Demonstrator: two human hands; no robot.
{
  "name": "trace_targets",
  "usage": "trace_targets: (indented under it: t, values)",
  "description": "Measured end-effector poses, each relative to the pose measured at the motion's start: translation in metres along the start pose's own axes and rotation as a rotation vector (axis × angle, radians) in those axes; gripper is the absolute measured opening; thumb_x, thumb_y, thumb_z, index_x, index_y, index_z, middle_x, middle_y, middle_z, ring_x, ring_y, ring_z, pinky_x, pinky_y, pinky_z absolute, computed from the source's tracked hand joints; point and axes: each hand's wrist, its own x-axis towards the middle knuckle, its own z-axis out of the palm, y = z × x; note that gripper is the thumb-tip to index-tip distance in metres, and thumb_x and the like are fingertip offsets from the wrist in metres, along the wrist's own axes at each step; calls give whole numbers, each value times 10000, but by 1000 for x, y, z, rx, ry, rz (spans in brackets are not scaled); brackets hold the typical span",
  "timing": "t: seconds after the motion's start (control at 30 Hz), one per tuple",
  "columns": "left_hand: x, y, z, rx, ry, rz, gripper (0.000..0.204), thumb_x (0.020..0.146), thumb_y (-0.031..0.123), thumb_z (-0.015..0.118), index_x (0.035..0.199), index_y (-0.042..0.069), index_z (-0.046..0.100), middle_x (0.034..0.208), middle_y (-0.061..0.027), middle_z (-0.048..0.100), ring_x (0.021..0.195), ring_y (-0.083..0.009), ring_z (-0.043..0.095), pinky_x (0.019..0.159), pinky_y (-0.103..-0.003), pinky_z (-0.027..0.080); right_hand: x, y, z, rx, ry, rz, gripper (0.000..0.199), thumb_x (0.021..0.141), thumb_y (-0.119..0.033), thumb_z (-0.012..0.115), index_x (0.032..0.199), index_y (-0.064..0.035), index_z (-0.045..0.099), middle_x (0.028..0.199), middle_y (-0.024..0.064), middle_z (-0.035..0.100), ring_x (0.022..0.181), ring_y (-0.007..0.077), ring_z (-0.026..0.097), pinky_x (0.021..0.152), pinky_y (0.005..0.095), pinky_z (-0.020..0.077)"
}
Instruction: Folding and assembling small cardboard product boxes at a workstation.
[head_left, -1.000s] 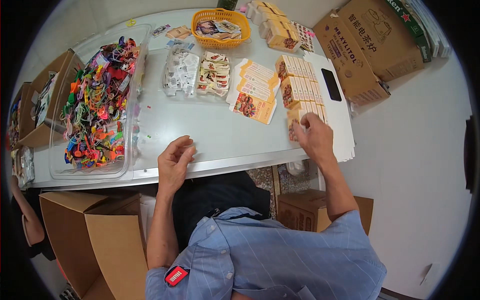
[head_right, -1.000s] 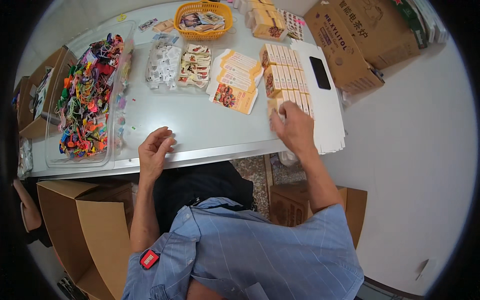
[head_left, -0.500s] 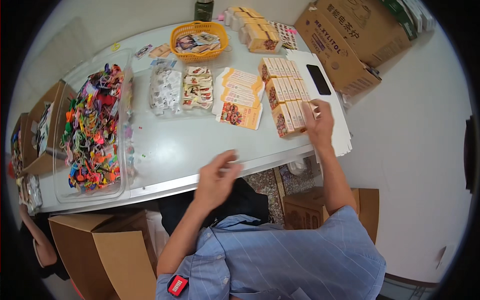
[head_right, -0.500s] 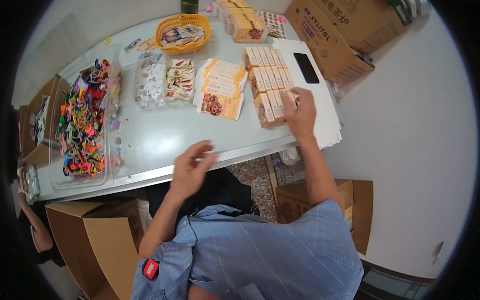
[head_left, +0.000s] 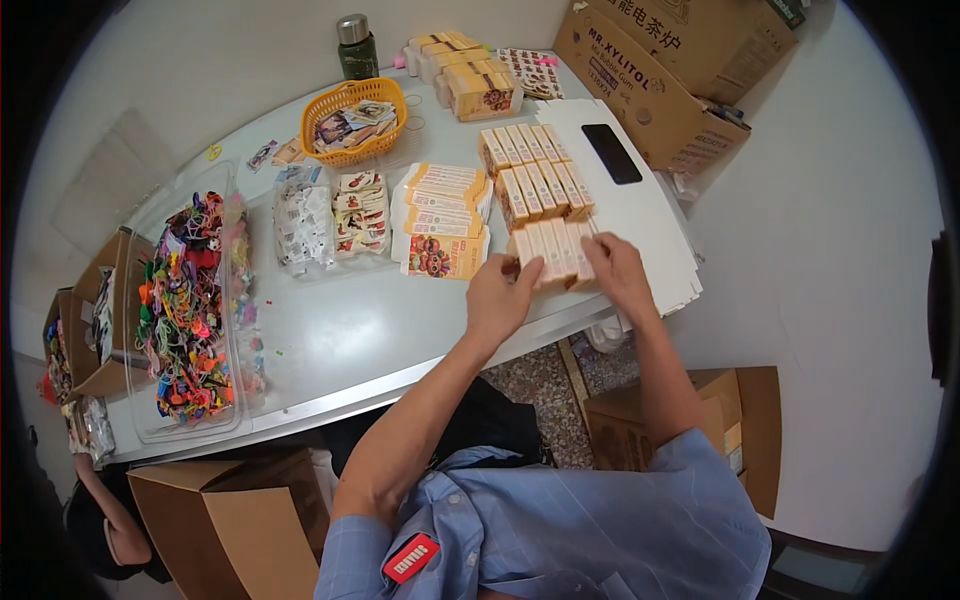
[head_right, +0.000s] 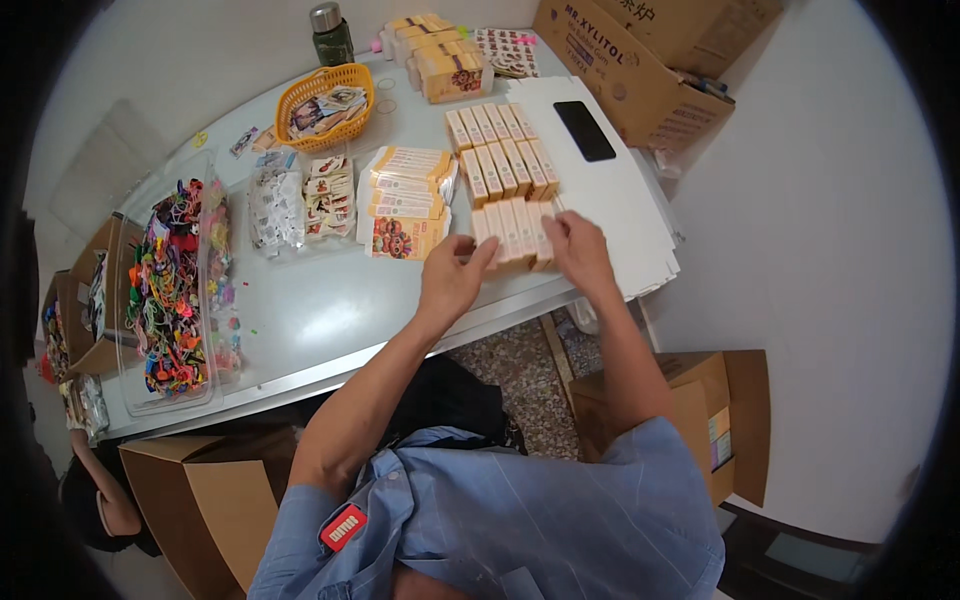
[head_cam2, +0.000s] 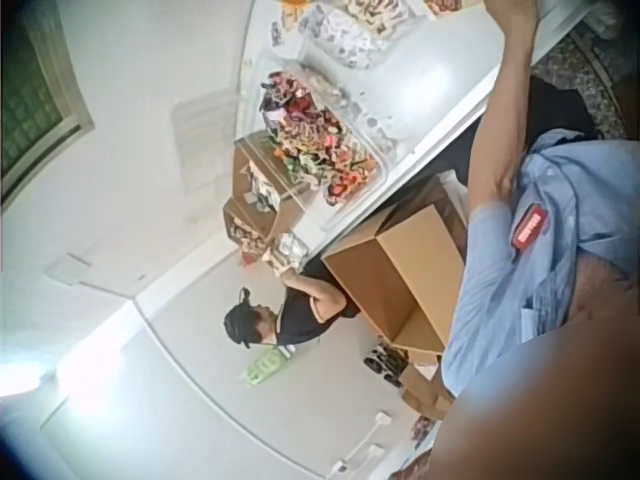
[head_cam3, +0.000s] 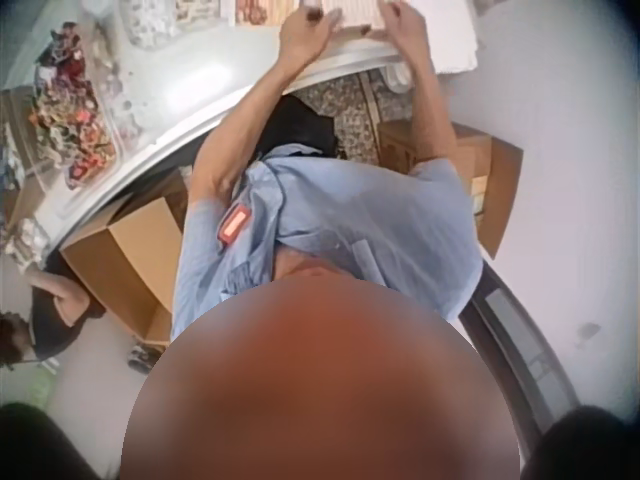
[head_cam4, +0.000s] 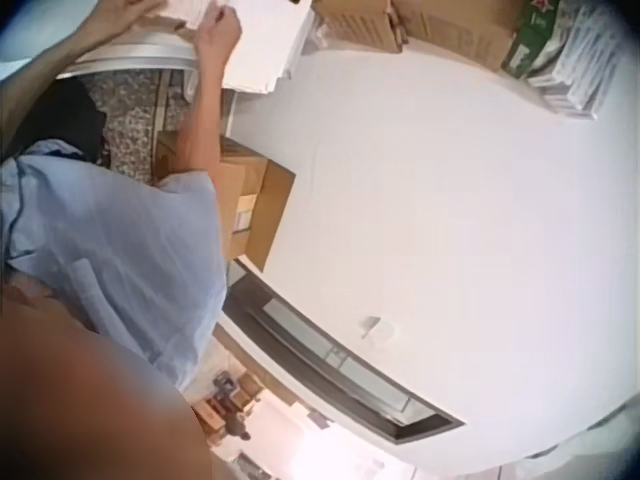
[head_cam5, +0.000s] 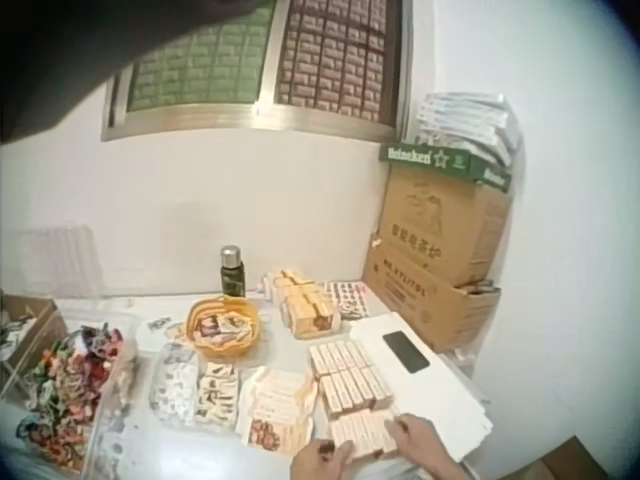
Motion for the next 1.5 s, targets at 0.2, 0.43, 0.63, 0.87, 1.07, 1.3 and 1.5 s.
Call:
trace_targets:
  t: [0.2, 0.43, 0.63, 0.87, 1.07, 1.3, 1.5]
  values:
    - [-45, 41, -32, 585, -7, 14, 576, 876, 395, 768, 1207, -50, 613, 918, -242, 742, 840, -399, 740, 745, -480, 575, -53, -11, 10, 385, -162, 133, 385, 992, -318, 662, 1034, 64, 650, 788, 118, 684, 675, 168, 657, 618, 321, 530]
    - [-22, 78, -29, 888, -182, -129, 964, 747, 781, 706, 1104, -107, 588, 834, -264, 726, 801, -390, 741, 731, -460, 578, -36, -4, 9, 616, -466, 375, 386, 1013, -357, 635, 1123, 9, 582, 850, 78, 647, 689, 150, 661, 612, 280, 561]
    - [-37, 72, -23, 910, -93, -161, 1098, 623, 808, 780, 1176, -111, 546, 947, -237, 699, 867, -372, 732, 738, -443, 587, -62, 1, 20, 906, -498, 427, 285, 1072, -302, 543, 1125, -25, 588, 945, 88, 686, 765, 158, 705, 630, 297, 606]
    - [-40, 62, -11, 1002, -35, -95, 1370, 577, 737, 841, 1462, -163, 308, 1228, -237, 568, 1051, -355, 647, 850, -499, 540, -63, 6, 24, 965, -545, 437, 215, 1044, -202, 566, 1121, -2, 590, 985, 108, 699, 837, 190, 724, 714, 330, 644]
    - [-43, 71, 2, 1042, 20, -71, 1384, 546, 731, 850, 1509, -103, 307, 1262, -181, 527, 1199, -313, 546, 879, -541, 512, -62, 12, 27, 991, -601, 457, 188, 1013, -125, 546, 1128, 18, 587, 1024, 138, 698, 857, 227, 730, 734, 363, 644]
    - [-44, 69, 6, 1085, -60, -97, 1297, 561, 519, 867, 1540, -74, 257, 1254, -219, 477, 1114, -364, 532, 874, -515, 483, -42, 33, 2, 710, -634, 330, 356, 1069, -263, 480, 1272, 20, 558, 1142, 147, 674, 1006, 235, 698, 852, 364, 595]
    - [-44, 48, 8, 999, -9, 61, 1262, 542, 446, 838, 1520, -111, 266, 1305, -222, 449, 1172, -351, 480, 1011, -526, 380, -24, 11, 43, 877, -561, -91, 872, 1043, -657, 297, 1586, 25, 261, 1619, 199, 306, 1518, 285, 271, 1240, 423, 214]
